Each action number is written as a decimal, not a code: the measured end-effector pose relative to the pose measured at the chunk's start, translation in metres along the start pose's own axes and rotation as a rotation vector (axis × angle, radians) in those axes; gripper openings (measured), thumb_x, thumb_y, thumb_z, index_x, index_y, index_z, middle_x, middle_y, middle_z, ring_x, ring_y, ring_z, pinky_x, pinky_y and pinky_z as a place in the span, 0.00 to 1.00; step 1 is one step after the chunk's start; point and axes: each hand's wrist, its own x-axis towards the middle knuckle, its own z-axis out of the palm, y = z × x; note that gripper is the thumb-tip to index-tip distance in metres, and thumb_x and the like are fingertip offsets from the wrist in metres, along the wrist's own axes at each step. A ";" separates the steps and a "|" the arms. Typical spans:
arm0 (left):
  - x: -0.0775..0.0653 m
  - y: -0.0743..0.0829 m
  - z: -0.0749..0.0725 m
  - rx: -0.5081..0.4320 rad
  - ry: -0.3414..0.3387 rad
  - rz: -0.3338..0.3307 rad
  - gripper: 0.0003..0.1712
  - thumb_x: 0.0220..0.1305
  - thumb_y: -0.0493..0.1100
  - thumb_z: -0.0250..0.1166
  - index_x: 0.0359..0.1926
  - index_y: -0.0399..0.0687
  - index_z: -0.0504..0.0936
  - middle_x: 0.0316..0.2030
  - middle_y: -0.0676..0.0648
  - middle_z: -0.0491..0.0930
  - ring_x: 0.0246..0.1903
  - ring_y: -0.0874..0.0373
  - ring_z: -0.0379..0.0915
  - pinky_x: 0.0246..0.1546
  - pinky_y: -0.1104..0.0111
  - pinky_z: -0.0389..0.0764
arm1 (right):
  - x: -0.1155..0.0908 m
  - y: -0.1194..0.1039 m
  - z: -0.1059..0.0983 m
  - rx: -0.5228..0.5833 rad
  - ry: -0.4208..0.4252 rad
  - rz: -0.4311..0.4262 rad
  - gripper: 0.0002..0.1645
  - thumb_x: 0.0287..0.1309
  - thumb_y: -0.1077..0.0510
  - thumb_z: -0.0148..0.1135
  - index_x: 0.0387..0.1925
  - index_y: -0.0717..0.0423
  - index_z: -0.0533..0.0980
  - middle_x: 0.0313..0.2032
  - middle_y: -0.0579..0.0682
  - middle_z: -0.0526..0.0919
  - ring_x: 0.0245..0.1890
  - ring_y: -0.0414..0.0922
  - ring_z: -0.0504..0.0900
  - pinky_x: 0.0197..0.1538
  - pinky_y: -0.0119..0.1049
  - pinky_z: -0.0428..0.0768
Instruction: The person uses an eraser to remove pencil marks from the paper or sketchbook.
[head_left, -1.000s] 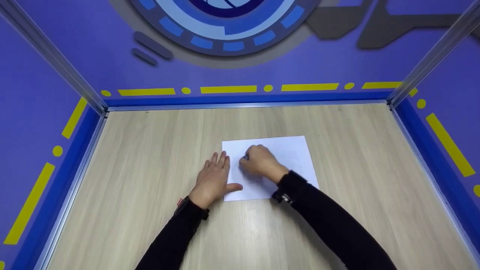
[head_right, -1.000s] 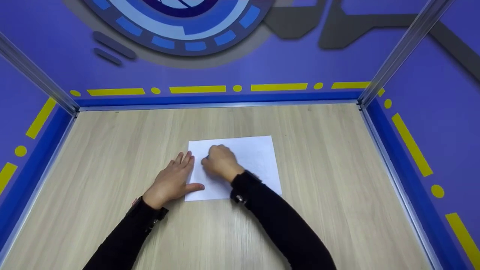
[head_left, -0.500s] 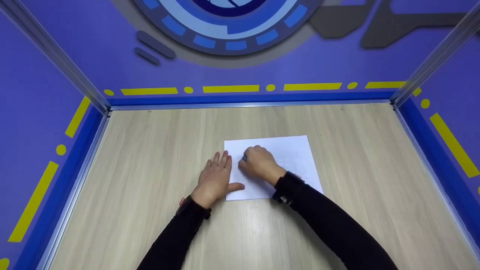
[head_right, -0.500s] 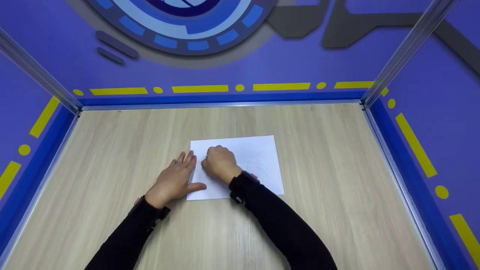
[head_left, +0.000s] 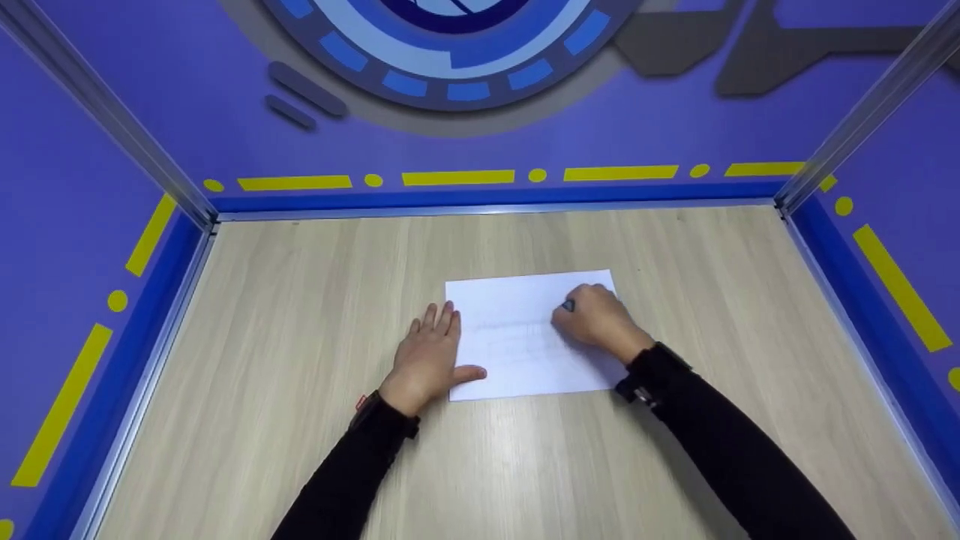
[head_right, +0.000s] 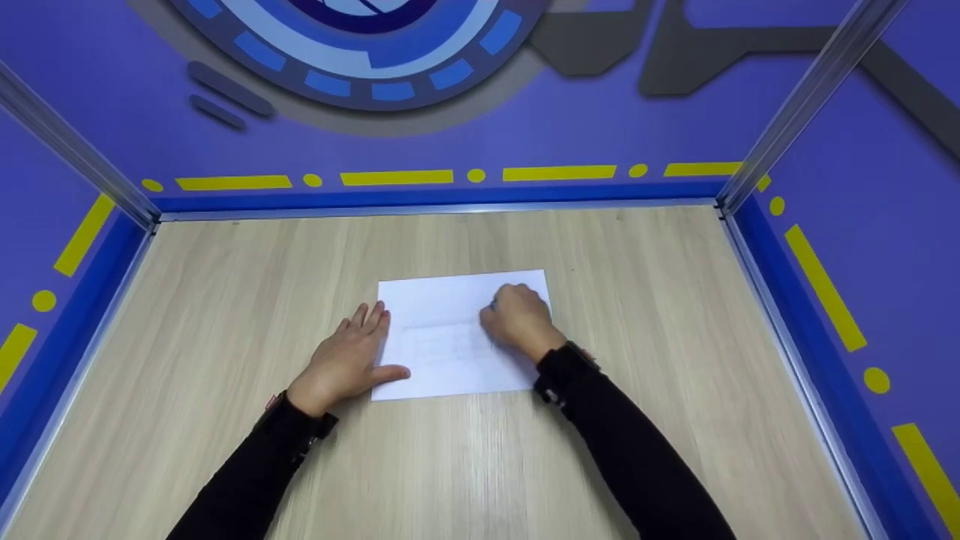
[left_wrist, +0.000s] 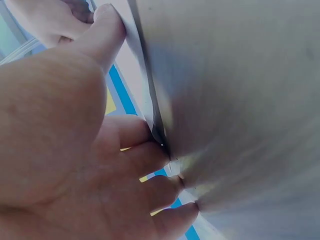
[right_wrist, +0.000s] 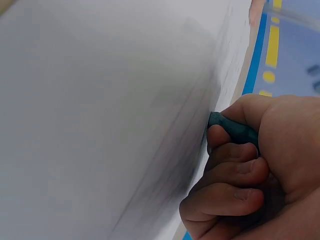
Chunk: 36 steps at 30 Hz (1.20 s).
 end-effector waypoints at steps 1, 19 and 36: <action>0.000 0.000 0.000 -0.004 0.001 0.000 0.67 0.69 0.75 0.69 0.87 0.33 0.56 0.89 0.34 0.50 0.89 0.34 0.43 0.87 0.41 0.56 | -0.001 0.008 -0.005 0.000 -0.003 0.010 0.20 0.63 0.52 0.64 0.17 0.51 0.72 0.25 0.50 0.75 0.28 0.49 0.74 0.33 0.40 0.70; 0.000 -0.003 0.000 -0.022 0.003 0.006 0.66 0.69 0.74 0.70 0.87 0.32 0.56 0.89 0.33 0.50 0.89 0.33 0.42 0.87 0.40 0.55 | -0.012 0.052 -0.032 -0.040 -0.012 0.102 0.24 0.65 0.51 0.61 0.16 0.49 0.63 0.21 0.46 0.65 0.23 0.46 0.67 0.28 0.38 0.64; 0.001 0.000 -0.002 -0.004 -0.010 0.006 0.67 0.69 0.75 0.68 0.87 0.33 0.56 0.89 0.34 0.49 0.89 0.34 0.42 0.88 0.40 0.55 | 0.002 -0.048 0.013 0.109 -0.083 -0.007 0.22 0.67 0.49 0.66 0.18 0.49 0.72 0.22 0.45 0.72 0.26 0.46 0.73 0.32 0.39 0.73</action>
